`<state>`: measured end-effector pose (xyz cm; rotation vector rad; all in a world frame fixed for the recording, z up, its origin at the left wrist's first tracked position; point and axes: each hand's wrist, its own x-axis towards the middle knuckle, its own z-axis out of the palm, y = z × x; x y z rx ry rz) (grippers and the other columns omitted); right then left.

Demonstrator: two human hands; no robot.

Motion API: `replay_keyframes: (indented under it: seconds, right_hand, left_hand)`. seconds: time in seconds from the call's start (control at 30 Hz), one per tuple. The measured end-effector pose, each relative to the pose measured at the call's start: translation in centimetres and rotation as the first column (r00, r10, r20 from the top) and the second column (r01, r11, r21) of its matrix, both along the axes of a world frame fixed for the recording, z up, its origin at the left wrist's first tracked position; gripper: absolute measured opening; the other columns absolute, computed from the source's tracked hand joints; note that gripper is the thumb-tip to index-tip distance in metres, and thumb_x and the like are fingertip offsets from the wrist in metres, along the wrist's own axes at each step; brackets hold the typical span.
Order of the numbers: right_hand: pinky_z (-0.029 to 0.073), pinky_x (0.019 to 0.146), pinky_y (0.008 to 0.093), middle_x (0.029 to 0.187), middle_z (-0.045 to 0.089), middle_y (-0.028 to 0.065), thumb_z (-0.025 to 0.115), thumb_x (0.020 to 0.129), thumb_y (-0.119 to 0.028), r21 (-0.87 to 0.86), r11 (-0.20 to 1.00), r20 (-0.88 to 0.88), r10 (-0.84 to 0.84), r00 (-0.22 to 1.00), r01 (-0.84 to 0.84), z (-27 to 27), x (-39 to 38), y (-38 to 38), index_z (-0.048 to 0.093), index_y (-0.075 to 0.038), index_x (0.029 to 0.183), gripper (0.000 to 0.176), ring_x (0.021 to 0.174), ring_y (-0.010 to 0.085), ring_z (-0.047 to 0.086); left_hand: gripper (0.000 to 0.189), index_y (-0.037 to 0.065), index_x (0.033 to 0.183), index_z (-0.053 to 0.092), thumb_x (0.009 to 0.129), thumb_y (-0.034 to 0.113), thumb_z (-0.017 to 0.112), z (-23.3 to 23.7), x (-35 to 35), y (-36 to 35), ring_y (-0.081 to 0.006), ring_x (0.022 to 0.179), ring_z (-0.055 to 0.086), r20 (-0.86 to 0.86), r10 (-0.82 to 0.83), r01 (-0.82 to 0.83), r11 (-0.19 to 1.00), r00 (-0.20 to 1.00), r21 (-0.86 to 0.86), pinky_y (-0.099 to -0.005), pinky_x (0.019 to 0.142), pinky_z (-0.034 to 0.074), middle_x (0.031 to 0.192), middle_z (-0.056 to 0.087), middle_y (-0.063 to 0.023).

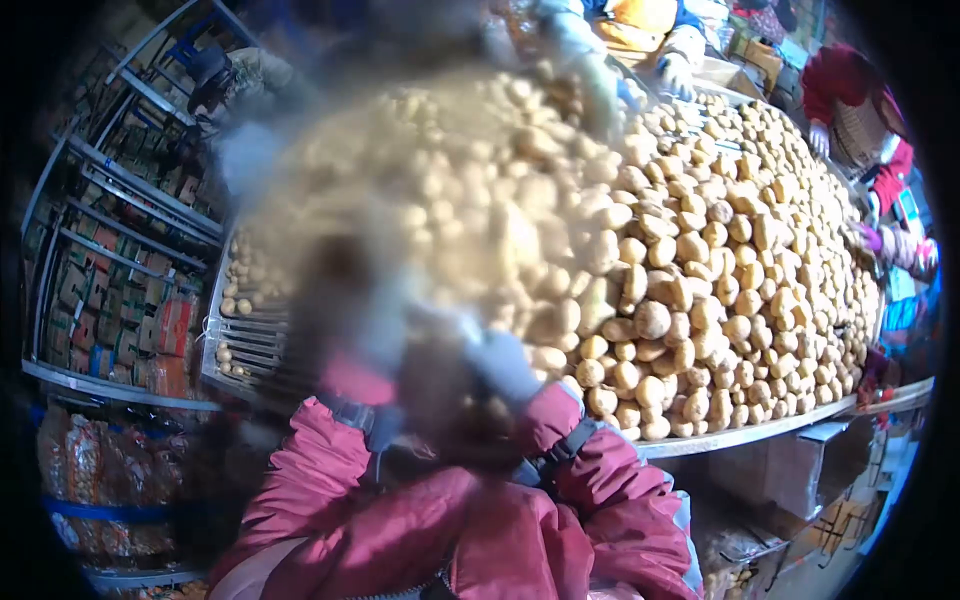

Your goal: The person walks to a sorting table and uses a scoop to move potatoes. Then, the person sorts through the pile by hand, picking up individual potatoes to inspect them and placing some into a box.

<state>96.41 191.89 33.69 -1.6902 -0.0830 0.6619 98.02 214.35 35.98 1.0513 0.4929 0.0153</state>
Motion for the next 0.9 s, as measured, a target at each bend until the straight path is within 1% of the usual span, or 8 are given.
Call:
replay_keyframes:
  seconds: [0.23,0.3,0.33,0.4,0.47,0.67,0.73,0.9]
  right_hand:
    - [0.044,0.042,0.0288,0.061,0.059,0.0031,0.072,0.083,-0.016,0.174,0.984,0.065,-0.049,0.997,0.037,0.3,0.1,-5.5,0.066,0.0,0.088,0.018,0.045,0.0131,0.055]
    - [0.043,0.04,0.0285,0.059,0.057,0.0025,0.072,0.083,-0.016,0.302,0.944,-0.154,-0.087,0.984,0.131,3.6,-0.2,-7.3,0.061,-0.001,0.087,0.019,0.043,0.0131,0.054]
    - [0.051,0.051,0.033,0.063,0.061,0.0043,0.066,0.09,-0.027,0.301,0.949,-0.244,-0.017,0.97,0.093,6.2,-0.1,-9.1,0.068,-0.001,0.091,0.027,0.056,0.0162,0.061]
    - [0.05,0.051,0.032,0.066,0.062,0.0038,0.067,0.089,-0.024,0.305,0.936,-0.223,-0.111,0.968,0.178,8.2,0.5,-10.7,0.067,-0.003,0.088,0.021,0.057,0.0153,0.061]
    - [0.048,0.053,0.0277,0.073,0.065,0.0035,0.072,0.087,-0.02,0.194,0.966,-0.136,-0.148,0.98,0.173,6.0,1.6,-11.5,0.069,-0.001,0.094,0.021,0.06,0.0117,0.061]
    - [0.04,0.051,0.0237,0.071,0.062,-0.0014,0.072,0.084,-0.011,0.376,0.853,-0.181,-0.316,0.931,0.362,8.0,0.7,-13.2,0.07,0.001,0.089,0.012,0.056,0.0068,0.052]
    - [0.04,0.05,0.0237,0.069,0.06,-0.0018,0.071,0.084,-0.01,0.289,0.903,-0.152,-0.285,0.947,0.318,11.2,0.7,-13.0,0.068,0.0,0.088,0.011,0.055,0.0072,0.051]
    - [0.041,0.04,0.0288,0.059,0.054,0.001,0.073,0.083,-0.014,0.261,0.964,-0.124,-0.01,0.992,0.042,10.1,-0.2,-7.3,0.061,-0.003,0.083,0.017,0.045,0.0113,0.051]
  left_hand:
    - [0.055,0.003,0.124,0.06,0.084,0.036,0.077,8.7,1.0,-10.0,-0.0192,0.1,0.066,-0.074,-0.045,0.063,0.963,0.996,0.264,-0.0354,0.085,0.058,0.111,0.067,-0.0107]
    - [0.069,0.0,0.131,0.053,0.081,0.038,0.08,22.7,-1.8,-18.0,-0.0202,0.098,0.066,-0.217,-0.06,0.165,0.845,0.974,0.508,-0.036,0.081,0.059,0.113,0.066,-0.0127]
    - [0.073,0.0,0.131,0.053,0.077,0.04,0.083,11.7,2.5,-13.5,-0.0199,0.098,0.065,-0.047,-0.077,0.09,0.898,0.996,0.431,-0.0361,0.081,0.058,0.114,0.065,-0.0123]
    - [0.079,-0.001,0.132,0.051,0.074,0.04,0.085,8.1,6.1,-14.7,-0.0203,0.096,0.064,0.108,-0.036,-0.03,0.83,0.993,0.557,-0.0363,0.08,0.057,0.115,0.063,-0.0122]
    - [0.077,-0.002,0.129,0.051,0.074,0.038,0.086,15.7,4.7,-18.6,-0.0192,0.094,0.063,0.167,-0.183,-0.022,0.607,0.969,0.795,-0.0356,0.08,0.056,0.113,0.063,-0.0116]
    - [0.071,-0.002,0.126,0.056,0.075,0.036,0.085,23.6,3.0,-21.4,-0.0214,0.096,0.066,0.084,-0.427,0.276,0.709,0.901,0.649,-0.037,0.083,0.055,0.111,0.067,-0.0133]
    - [0.071,-0.002,0.129,0.056,0.077,0.038,0.084,13.5,7.1,-21.4,-0.0217,0.1,0.066,0.341,-0.234,-0.022,0.797,0.91,0.604,-0.0383,0.086,0.055,0.115,0.068,-0.014]
    - [0.071,0.001,0.133,0.05,0.082,0.037,0.084,8.9,3.9,-11.6,-0.0195,0.107,0.061,0.366,-0.087,-0.097,0.885,0.926,0.455,-0.0359,0.091,0.053,0.123,0.063,-0.0115]
